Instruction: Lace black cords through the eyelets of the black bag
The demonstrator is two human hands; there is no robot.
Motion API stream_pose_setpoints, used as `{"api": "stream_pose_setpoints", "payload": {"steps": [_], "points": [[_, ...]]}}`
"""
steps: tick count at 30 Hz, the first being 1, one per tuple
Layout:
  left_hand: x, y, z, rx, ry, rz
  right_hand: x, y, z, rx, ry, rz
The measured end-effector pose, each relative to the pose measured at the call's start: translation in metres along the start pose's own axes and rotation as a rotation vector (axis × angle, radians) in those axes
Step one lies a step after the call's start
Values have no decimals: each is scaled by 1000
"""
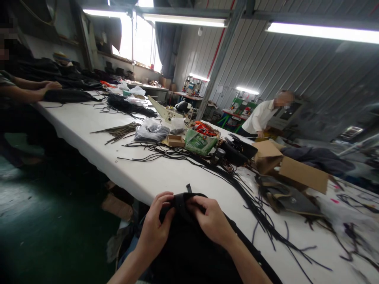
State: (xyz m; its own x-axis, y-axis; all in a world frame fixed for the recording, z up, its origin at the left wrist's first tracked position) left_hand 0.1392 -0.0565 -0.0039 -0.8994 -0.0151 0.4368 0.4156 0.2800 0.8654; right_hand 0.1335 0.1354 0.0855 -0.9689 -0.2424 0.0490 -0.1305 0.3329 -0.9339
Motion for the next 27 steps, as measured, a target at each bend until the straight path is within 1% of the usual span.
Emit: {"api": "stream_pose_setpoints", "payload": {"steps": [4,8,11,13,15,16,19,21,23,25,26,27], "points": [[0,4,-3,0,-15,22,2,-7,4,19,-22,-42],[1,10,-7,18,-49,98,3,-13,9,42,-51,-82],[3,10,-10,-47,1,120,4,-14,11,70,-74,-61],[3,9,-10,-96,35,97,4,-14,10,81,-82,-48],[4,7,-8,-160,42,24,5,-16,8,67,-96,-38],[5,4,-7,-201,45,-41,5,-17,6,55,-99,-35],[14,-7,-9,-359,85,-316,7,-21,-7,11,-66,-18],[27,-11,-21,-514,149,-442,7,-22,-20,-23,-41,9],[46,-10,-44,-683,218,-473,6,-22,-30,-72,-55,28],[70,-4,-78,-755,263,-458,4,-22,-37,-112,-72,24],[83,0,-98,-763,278,-458,3,-22,-40,-124,-78,18],[94,4,-120,-758,328,-463,3,-22,-42,-130,-84,14]]}}
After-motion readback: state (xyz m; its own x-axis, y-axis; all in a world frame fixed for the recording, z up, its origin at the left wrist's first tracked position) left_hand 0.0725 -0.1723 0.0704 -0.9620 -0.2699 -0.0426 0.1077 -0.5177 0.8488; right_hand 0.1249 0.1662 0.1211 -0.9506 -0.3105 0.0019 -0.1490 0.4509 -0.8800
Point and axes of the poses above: each hand's wrist, its own x-axis towards the middle knuckle, its own z-axis out of the palm, y = z × x, the point moved 4 cm from there along x, towards the middle knuckle, and after that the axes turned 14 degrees about x, right-handed, at the moved point
